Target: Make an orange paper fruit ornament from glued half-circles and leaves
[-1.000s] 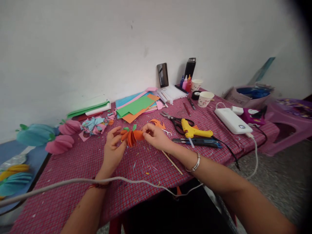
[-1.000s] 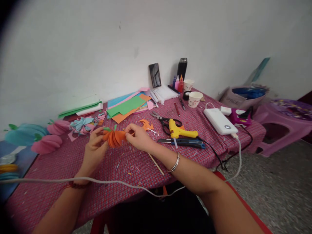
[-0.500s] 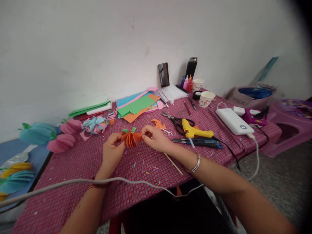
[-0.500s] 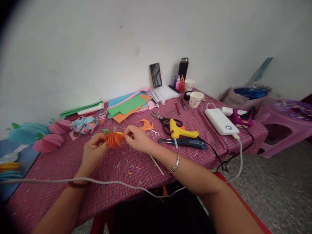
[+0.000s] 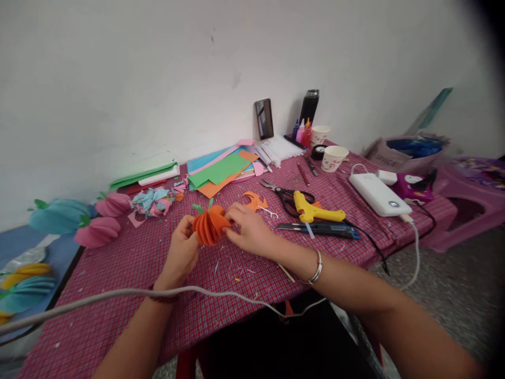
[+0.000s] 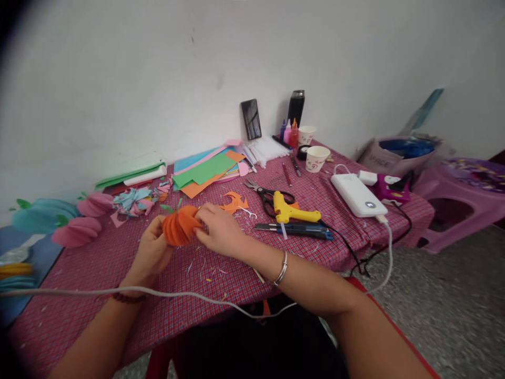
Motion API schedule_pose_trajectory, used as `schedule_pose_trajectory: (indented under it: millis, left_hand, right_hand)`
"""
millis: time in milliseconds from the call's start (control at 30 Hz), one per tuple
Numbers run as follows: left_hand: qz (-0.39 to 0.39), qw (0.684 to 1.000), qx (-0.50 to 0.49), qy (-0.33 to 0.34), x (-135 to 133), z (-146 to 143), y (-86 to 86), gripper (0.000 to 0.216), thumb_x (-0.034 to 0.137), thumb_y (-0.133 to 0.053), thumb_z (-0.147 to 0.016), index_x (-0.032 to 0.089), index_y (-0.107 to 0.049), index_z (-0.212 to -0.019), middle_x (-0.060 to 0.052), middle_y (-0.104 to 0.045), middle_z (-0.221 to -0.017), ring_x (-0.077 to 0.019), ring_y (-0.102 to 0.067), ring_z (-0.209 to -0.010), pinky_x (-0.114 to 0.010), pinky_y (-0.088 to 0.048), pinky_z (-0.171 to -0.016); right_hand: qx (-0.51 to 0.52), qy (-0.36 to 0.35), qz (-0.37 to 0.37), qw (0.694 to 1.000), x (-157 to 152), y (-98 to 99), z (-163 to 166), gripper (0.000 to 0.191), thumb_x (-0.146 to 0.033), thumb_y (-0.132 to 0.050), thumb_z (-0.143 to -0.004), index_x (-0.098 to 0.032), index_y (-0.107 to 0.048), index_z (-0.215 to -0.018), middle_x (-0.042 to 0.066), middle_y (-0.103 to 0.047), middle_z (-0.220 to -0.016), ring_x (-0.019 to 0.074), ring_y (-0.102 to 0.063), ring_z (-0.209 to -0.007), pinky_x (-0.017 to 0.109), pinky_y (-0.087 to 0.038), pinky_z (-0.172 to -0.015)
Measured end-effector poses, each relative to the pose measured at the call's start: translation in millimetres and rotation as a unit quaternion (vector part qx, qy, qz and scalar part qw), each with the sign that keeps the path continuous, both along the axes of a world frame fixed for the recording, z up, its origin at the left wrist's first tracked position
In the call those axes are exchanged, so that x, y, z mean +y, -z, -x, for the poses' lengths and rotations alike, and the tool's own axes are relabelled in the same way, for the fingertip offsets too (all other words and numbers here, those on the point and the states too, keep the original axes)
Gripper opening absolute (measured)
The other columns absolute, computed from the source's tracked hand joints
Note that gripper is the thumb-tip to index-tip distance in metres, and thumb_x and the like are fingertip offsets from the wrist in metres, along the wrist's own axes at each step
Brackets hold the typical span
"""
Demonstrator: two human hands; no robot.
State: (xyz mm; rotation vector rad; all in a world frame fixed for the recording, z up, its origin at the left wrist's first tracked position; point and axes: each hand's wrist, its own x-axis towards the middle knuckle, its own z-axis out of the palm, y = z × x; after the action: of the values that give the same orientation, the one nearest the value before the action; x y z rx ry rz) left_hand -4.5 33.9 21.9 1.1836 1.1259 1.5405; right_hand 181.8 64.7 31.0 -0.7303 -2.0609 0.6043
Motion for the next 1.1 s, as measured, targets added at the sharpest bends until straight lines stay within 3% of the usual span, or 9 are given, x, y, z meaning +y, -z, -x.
schedule_pose_trajectory:
  millis: [67, 200, 333, 467, 600, 767, 933, 1100]
  left_hand:
    - [0.008, 0.999, -0.042, 0.007, 0, -1, -0.6, 0.027, 0.029, -0.081, -0.066, 0.019, -0.057, -0.076, 0.005, -0.059, -0.072, -0.0077, -0.053, -0.061, -0.018, -0.045, -0.059]
    - [0.018, 0.996, -0.091, 0.020, 1, -2, -0.2, 0.034, 0.026, -0.086, -0.059, 0.022, -0.065, -0.085, 0.005, -0.066, -0.079, -0.0086, -0.060, -0.065, -0.020, -0.049, -0.066]
    - [0.027, 0.994, -0.097, 0.042, 1, -6, 0.8, 0.029, 0.021, -0.087, -0.056, 0.019, -0.070, -0.079, 0.000, -0.071, -0.075, -0.0158, -0.066, -0.071, -0.029, -0.053, -0.073]
    - [0.030, 0.993, -0.088, 0.066, 0, -6, 0.4, 0.024, 0.021, -0.085, -0.059, 0.017, -0.071, -0.079, -0.004, -0.073, -0.077, -0.0223, -0.068, -0.080, -0.034, -0.053, -0.077]
    - [0.021, 0.995, -0.079, 0.056, 1, 1, 4.1, 0.018, 0.024, -0.081, -0.066, 0.018, -0.070, -0.079, -0.003, -0.073, -0.077, -0.0207, -0.068, -0.080, -0.034, -0.054, -0.076]
    - [0.002, 0.998, -0.055, 0.034, 1, 6, 6.7, 0.019, 0.022, -0.082, -0.062, 0.019, -0.072, -0.077, -0.003, -0.074, -0.078, -0.0208, -0.069, -0.081, -0.032, -0.054, -0.076]
    - [-0.015, 0.999, -0.031, 0.013, 0, 3, -0.1, 0.019, 0.021, -0.084, -0.058, 0.019, -0.072, -0.073, -0.006, -0.075, -0.085, -0.0226, -0.069, -0.086, -0.033, -0.054, -0.078]
    - [-0.024, 0.999, -0.030, -0.004, 0, 1, -5.1, 0.017, 0.019, -0.084, -0.055, 0.018, -0.071, -0.067, -0.008, -0.076, -0.090, -0.0218, -0.069, -0.085, -0.033, -0.053, -0.080]
  right_hand:
    - [-0.026, 0.024, -0.059, 0.998, -3, -1.5, 1, 0.002, -0.018, -0.056, -0.086, -0.018, -0.056, -0.084, 0.007, -0.059, -0.090, 0.0199, -0.053, -0.086, 0.034, -0.041, -0.077]
    - [-0.072, 0.064, -0.195, 0.976, -8, -0.3, 5, 0.014, -0.022, -0.052, -0.094, -0.018, -0.064, -0.087, 0.005, -0.063, -0.084, 0.0189, -0.053, -0.080, 0.034, -0.036, -0.075]
    - [-0.065, 0.066, -0.244, 0.965, -11, 1.0, 6, 0.017, -0.022, -0.052, -0.095, -0.019, -0.067, -0.088, 0.003, -0.064, -0.081, 0.0173, -0.053, -0.076, 0.035, -0.032, -0.073]
    - [-0.062, 0.064, -0.254, 0.963, -11, 0.9, 4, 0.019, -0.022, -0.051, -0.096, -0.020, -0.068, -0.088, 0.002, -0.064, -0.081, 0.0167, -0.052, -0.075, 0.035, -0.031, -0.074]
    - [-0.067, 0.064, -0.248, 0.964, -9, 1.0, 2, 0.016, -0.021, -0.052, -0.095, -0.020, -0.067, -0.089, 0.002, -0.066, -0.083, 0.0174, -0.053, -0.077, 0.035, -0.032, -0.076]
    - [-0.075, 0.060, -0.221, 0.971, -8, -0.1, 0, 0.011, -0.020, -0.055, -0.092, -0.018, -0.065, -0.096, 0.005, -0.067, -0.091, 0.0199, -0.056, -0.085, 0.036, -0.034, -0.081]
    - [-0.091, 0.076, -0.170, 0.978, -11, -2.9, 0, 0.036, -0.017, -0.059, -0.087, -0.015, -0.054, -0.123, 0.008, -0.066, -0.098, 0.0222, -0.055, -0.090, 0.037, -0.034, -0.084]
    - [-0.094, 0.077, -0.164, 0.979, -11, -2.3, 0, 0.025, -0.019, -0.059, -0.088, -0.016, -0.058, -0.113, 0.008, -0.067, -0.098, 0.0226, -0.056, -0.091, 0.036, -0.035, -0.084]
